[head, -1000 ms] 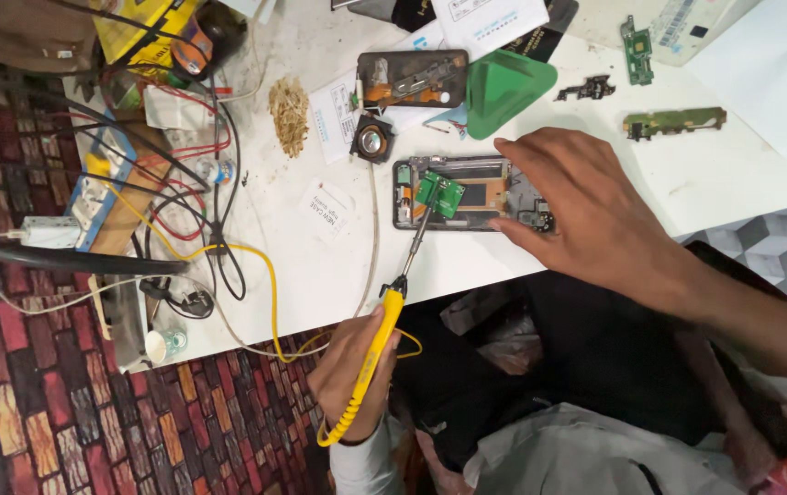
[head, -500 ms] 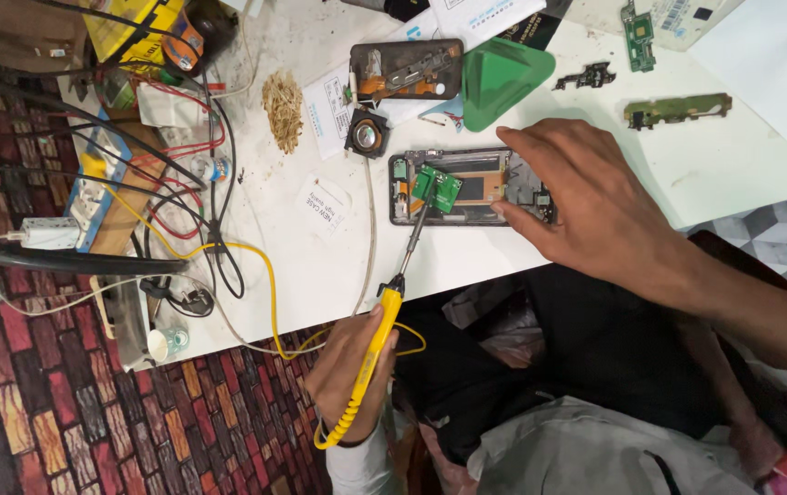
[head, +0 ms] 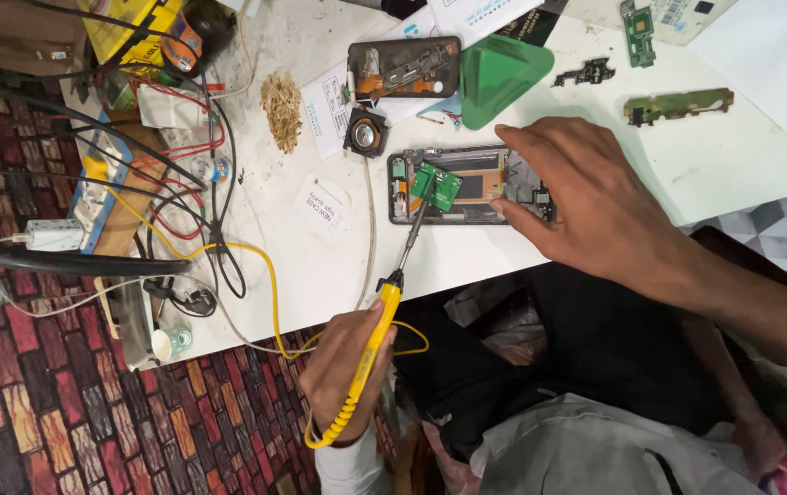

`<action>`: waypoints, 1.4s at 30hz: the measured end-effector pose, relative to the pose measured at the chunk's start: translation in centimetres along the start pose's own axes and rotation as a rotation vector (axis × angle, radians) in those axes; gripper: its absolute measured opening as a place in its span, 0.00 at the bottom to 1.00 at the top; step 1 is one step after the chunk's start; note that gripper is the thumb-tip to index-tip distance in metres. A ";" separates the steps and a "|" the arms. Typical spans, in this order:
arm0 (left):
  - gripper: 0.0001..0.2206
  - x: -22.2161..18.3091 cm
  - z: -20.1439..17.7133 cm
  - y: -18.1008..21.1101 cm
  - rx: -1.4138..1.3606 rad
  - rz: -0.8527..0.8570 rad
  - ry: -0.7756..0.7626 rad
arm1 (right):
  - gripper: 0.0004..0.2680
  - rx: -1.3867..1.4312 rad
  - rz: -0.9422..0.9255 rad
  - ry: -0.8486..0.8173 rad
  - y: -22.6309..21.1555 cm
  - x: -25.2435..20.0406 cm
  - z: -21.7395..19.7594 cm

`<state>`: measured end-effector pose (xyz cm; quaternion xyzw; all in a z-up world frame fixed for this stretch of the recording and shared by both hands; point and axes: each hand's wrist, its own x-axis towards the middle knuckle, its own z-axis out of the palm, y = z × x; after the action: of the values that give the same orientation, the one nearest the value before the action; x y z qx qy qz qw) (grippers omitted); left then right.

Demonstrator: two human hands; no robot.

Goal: The person uses a yellow hot air gun to apply heat to the internal components of a disassembled smartphone. They repeatedly direct the airflow at the motherboard and surrounding areas while holding the device steady with their other hand.

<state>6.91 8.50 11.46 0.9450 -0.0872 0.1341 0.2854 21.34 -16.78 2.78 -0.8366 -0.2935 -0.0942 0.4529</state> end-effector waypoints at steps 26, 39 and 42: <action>0.19 7.5 -6.0 0.8 0.079 0.071 -0.456 | 0.24 -0.023 -0.026 -0.011 0.4 -0.1 0.3; 0.15 9.0 -6.9 0.8 0.080 0.039 -0.523 | 0.24 -0.068 -0.034 -0.021 0.2 -0.1 0.4; 0.15 9.8 -7.4 0.5 0.091 -0.002 -0.579 | 0.24 -0.064 -0.026 -0.012 0.0 -0.2 0.3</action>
<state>14.61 11.36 20.62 0.9559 -0.1578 -0.1378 0.2060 21.18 -16.63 2.58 -0.8474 -0.3041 -0.1043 0.4226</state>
